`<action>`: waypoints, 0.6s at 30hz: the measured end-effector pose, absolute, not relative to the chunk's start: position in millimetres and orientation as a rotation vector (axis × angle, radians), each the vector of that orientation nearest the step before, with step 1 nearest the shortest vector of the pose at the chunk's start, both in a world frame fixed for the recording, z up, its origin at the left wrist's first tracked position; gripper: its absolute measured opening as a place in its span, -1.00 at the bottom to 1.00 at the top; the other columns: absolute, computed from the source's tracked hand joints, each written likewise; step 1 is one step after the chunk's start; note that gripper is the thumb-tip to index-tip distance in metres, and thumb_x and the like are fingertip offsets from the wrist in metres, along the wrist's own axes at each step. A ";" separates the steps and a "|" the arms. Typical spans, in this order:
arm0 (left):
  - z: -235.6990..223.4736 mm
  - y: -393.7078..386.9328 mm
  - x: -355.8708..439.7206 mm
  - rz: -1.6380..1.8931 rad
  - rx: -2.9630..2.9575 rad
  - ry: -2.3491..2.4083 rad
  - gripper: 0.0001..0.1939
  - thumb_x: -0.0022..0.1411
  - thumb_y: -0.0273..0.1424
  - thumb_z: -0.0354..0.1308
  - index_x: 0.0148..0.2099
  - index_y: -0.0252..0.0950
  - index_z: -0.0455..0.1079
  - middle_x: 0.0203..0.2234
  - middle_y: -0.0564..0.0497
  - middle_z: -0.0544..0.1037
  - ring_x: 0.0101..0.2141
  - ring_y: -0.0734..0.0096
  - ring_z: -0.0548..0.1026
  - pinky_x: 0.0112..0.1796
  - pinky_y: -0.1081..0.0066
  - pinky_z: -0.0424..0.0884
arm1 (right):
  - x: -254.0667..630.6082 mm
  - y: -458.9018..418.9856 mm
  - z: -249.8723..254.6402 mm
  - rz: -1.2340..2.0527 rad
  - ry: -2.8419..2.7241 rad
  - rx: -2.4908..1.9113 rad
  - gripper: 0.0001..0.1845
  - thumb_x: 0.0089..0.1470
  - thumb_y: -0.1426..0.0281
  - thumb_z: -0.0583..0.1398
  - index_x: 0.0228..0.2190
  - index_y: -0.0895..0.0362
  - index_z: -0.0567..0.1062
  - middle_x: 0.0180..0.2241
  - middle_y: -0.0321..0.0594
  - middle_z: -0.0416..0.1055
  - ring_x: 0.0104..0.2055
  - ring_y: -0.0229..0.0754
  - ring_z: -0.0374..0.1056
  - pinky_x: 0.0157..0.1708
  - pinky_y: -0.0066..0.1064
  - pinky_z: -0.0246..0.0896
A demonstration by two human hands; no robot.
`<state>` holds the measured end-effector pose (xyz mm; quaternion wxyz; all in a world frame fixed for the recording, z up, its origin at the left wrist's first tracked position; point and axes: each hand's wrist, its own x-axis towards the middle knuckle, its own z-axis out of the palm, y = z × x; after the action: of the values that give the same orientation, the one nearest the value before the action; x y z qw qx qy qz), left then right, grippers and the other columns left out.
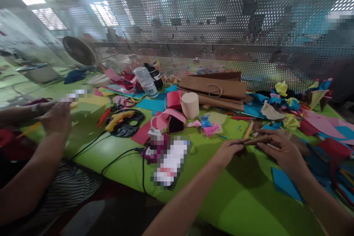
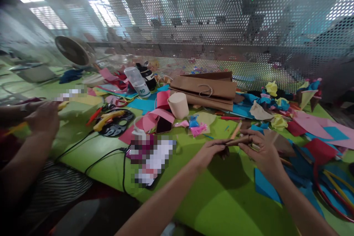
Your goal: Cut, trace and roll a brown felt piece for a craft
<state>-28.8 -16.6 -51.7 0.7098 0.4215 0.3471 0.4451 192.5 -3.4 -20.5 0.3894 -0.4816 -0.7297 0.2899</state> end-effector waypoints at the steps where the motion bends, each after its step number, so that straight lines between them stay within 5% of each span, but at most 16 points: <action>1: -50.8 -17.2 -29.3 0.988 0.916 0.771 -0.42 0.08 -0.11 0.34 0.02 -0.45 0.60 -0.43 -0.06 0.59 -0.44 0.44 0.46 -0.32 0.41 0.37 | 191.5 -4.1 -19.0 0.733 -1.861 -1.221 -0.72 0.20 0.05 0.29 -0.27 -0.04 0.69 0.12 -0.11 0.49 0.22 0.19 0.38 0.16 0.09 0.33; 10: -45.6 -22.5 -32.2 0.824 1.007 0.782 -0.33 0.05 0.20 0.30 -0.18 -0.35 0.42 -0.47 0.04 0.48 -0.50 0.51 0.38 -0.40 0.43 0.28 | 185.7 -8.6 -12.0 0.748 -1.972 -1.150 -0.78 0.22 0.14 0.28 -0.30 -0.05 0.70 0.08 -0.11 0.49 0.22 0.15 0.37 0.15 -0.01 0.32; 14: -49.3 -24.0 -34.4 0.726 1.159 0.800 -0.40 0.23 0.16 0.18 -0.14 -0.35 0.41 -0.51 0.15 0.31 -0.53 0.59 0.21 -0.45 0.46 0.12 | 188.2 -7.4 -17.4 0.731 -1.953 -1.155 -0.79 0.22 0.15 0.29 -0.34 -0.01 0.65 0.10 -0.10 0.48 0.21 0.17 0.38 0.09 -0.04 0.34; 18: -51.8 -23.2 -34.1 0.685 1.344 0.897 -0.53 0.36 0.01 0.10 -0.08 -0.35 0.41 -0.44 0.09 0.35 -0.44 0.51 0.27 -0.38 0.45 0.17 | 188.6 -7.6 -17.3 0.723 -1.950 -1.151 -0.78 0.21 0.16 0.29 -0.37 0.01 0.60 0.11 -0.09 0.48 0.21 0.19 0.38 0.09 -0.02 0.33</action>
<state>-34.1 -23.2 -51.8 0.6390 0.5891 0.3930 0.3001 188.6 -7.6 -17.3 0.3728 -0.4494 -0.7612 0.2822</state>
